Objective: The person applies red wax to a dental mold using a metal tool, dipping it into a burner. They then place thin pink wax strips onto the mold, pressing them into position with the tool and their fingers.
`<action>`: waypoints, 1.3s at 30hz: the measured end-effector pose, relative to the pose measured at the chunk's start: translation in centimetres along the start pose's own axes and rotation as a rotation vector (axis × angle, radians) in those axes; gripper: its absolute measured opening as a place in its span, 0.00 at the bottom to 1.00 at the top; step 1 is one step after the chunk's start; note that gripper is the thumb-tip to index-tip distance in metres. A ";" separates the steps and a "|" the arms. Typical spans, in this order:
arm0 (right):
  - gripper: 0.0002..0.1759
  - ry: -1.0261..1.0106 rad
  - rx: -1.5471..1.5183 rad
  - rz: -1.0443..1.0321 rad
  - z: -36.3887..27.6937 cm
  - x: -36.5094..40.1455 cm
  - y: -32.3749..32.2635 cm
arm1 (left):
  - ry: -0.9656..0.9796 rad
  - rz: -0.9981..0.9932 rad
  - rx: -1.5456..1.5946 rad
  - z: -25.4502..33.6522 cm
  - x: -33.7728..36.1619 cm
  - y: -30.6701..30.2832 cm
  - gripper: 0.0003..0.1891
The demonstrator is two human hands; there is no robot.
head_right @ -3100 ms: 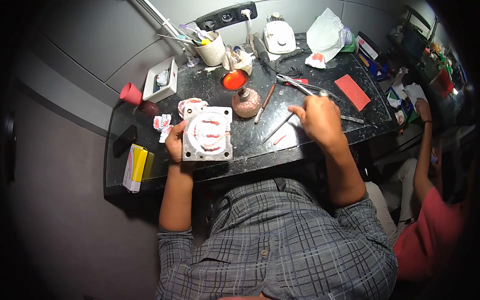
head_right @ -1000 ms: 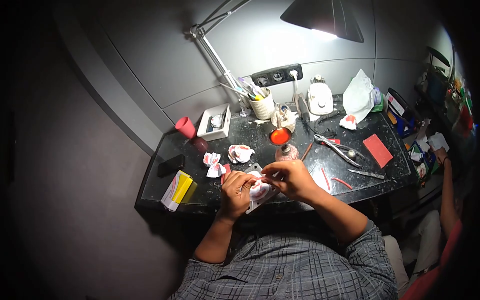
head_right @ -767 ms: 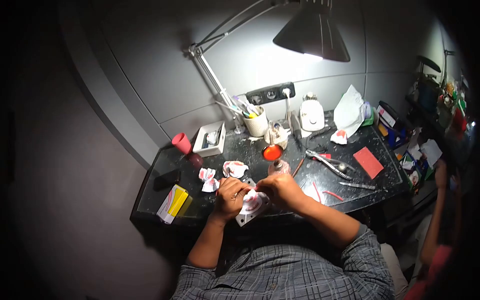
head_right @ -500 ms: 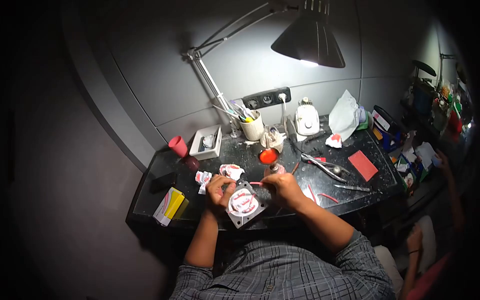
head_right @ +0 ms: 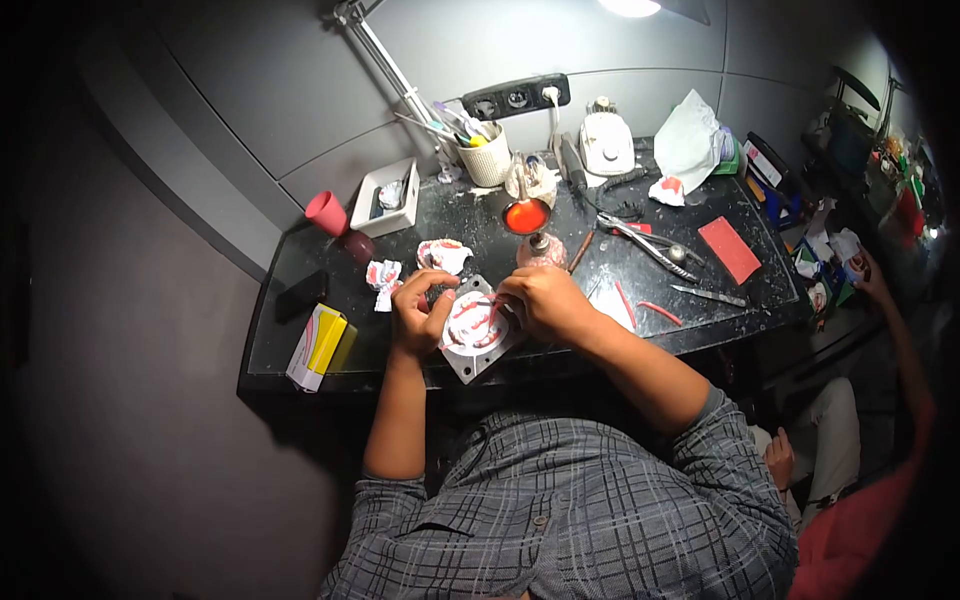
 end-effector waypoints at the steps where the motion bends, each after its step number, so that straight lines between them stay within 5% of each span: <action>1: 0.06 -0.014 0.022 0.017 -0.2 0.0 -0.1 | 0.021 -0.006 -0.023 0.2 0.0 0.0 0.09; 11: 0.10 -0.137 -0.039 0.155 -1.4 0.3 -0.6 | 0.278 -0.167 -0.266 3.7 -0.9 1.6 0.05; 27: 0.10 -0.056 -0.178 0.117 -1.4 0.6 -0.5 | 0.198 -0.171 -0.164 3.1 -0.3 1.6 0.04; 39: 0.07 0.038 -0.072 0.053 0.0 0.6 0.1 | 0.025 -0.144 -0.136 1.0 -0.4 -0.6 0.16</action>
Point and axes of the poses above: each hand's wrist, its own x-axis away from the middle knuckle, its own y-axis out of the palm, z = x × y, the point moved 4 cm from there along -x, towards the middle knuckle, and after that the axes turned 2 degrees about x, right-handed, at the moved point
